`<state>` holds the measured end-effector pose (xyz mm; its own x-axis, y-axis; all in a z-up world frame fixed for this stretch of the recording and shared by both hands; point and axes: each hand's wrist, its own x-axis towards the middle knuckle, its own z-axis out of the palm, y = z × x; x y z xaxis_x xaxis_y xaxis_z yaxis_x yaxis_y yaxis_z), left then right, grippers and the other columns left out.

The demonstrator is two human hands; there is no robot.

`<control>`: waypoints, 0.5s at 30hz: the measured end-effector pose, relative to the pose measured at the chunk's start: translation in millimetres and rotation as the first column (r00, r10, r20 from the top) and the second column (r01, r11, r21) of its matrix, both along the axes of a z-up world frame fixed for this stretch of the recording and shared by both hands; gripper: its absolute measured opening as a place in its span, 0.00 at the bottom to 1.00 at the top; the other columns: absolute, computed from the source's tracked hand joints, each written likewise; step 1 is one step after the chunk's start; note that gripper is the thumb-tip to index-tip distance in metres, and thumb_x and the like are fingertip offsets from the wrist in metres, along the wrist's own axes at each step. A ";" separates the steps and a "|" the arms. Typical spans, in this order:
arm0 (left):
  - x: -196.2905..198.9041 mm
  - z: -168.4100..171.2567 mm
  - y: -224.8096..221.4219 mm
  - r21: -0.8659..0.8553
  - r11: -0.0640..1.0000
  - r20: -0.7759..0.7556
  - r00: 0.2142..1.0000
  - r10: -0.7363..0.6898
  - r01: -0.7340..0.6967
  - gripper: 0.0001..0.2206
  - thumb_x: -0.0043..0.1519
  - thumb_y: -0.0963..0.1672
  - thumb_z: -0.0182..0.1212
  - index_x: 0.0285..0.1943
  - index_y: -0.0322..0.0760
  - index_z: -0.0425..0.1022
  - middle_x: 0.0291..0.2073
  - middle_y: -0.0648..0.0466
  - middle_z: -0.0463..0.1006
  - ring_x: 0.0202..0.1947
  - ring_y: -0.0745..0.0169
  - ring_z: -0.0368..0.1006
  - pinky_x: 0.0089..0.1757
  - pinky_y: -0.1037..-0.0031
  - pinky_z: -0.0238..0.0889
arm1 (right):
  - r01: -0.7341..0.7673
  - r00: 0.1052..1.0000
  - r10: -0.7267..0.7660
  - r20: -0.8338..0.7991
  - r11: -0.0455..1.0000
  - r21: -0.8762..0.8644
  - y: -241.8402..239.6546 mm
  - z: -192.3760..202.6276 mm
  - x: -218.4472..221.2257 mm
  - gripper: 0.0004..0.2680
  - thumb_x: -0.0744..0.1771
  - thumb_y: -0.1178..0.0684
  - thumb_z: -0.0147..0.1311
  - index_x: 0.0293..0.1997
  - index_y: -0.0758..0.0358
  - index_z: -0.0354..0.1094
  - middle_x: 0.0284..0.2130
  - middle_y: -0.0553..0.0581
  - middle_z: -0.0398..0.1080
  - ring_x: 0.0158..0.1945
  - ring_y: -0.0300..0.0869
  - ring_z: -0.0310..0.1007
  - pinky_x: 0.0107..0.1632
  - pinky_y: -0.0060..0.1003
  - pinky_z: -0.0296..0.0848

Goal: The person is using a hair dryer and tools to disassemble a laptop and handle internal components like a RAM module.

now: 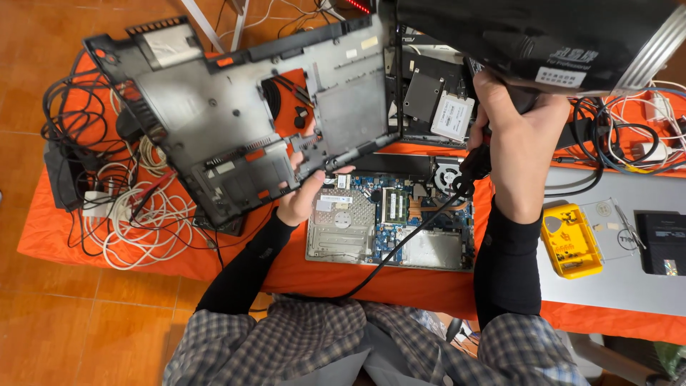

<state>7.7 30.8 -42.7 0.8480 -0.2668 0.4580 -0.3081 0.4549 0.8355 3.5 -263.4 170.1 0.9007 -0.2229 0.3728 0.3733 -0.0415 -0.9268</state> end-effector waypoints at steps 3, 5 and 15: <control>5.6 9.6 -5.1 -0.192 0.980 -0.051 0.997 -0.055 0.044 0.08 0.70 0.37 0.53 0.54 0.24 0.60 0.55 0.34 0.74 0.55 0.41 0.81 0.58 0.51 0.73 | 0.004 0.994 -0.005 -0.111 1.000 -0.004 -0.9 2.7 -2.5 0.06 0.72 0.57 0.58 0.44 0.72 0.70 0.25 0.54 0.66 0.22 0.37 0.64 0.27 0.32 0.62; 1.7 25.7 -2.2 -0.151 0.989 -0.100 0.995 -0.012 -0.004 0.14 0.69 0.37 0.51 0.61 0.22 0.58 0.58 0.30 0.73 0.56 0.41 0.80 0.56 0.52 0.72 | 0.014 0.992 -0.007 -0.123 0.999 0.049 -1.6 0.3 0.4 0.06 0.71 0.57 0.59 0.43 0.71 0.69 0.25 0.54 0.65 0.22 0.37 0.64 0.26 0.32 0.63; 25.7 14.6 4.0 -0.352 0.882 -0.014 0.943 0.331 -0.314 0.32 0.70 0.38 0.54 0.84 0.32 0.47 0.71 0.42 0.60 0.63 0.45 0.71 0.58 0.43 0.68 | -0.141 0.968 0.203 -0.149 0.926 0.350 -13.3 -18.3 21.2 0.10 0.71 0.53 0.57 0.34 0.65 0.62 0.23 0.53 0.62 0.20 0.38 0.61 0.25 0.37 0.65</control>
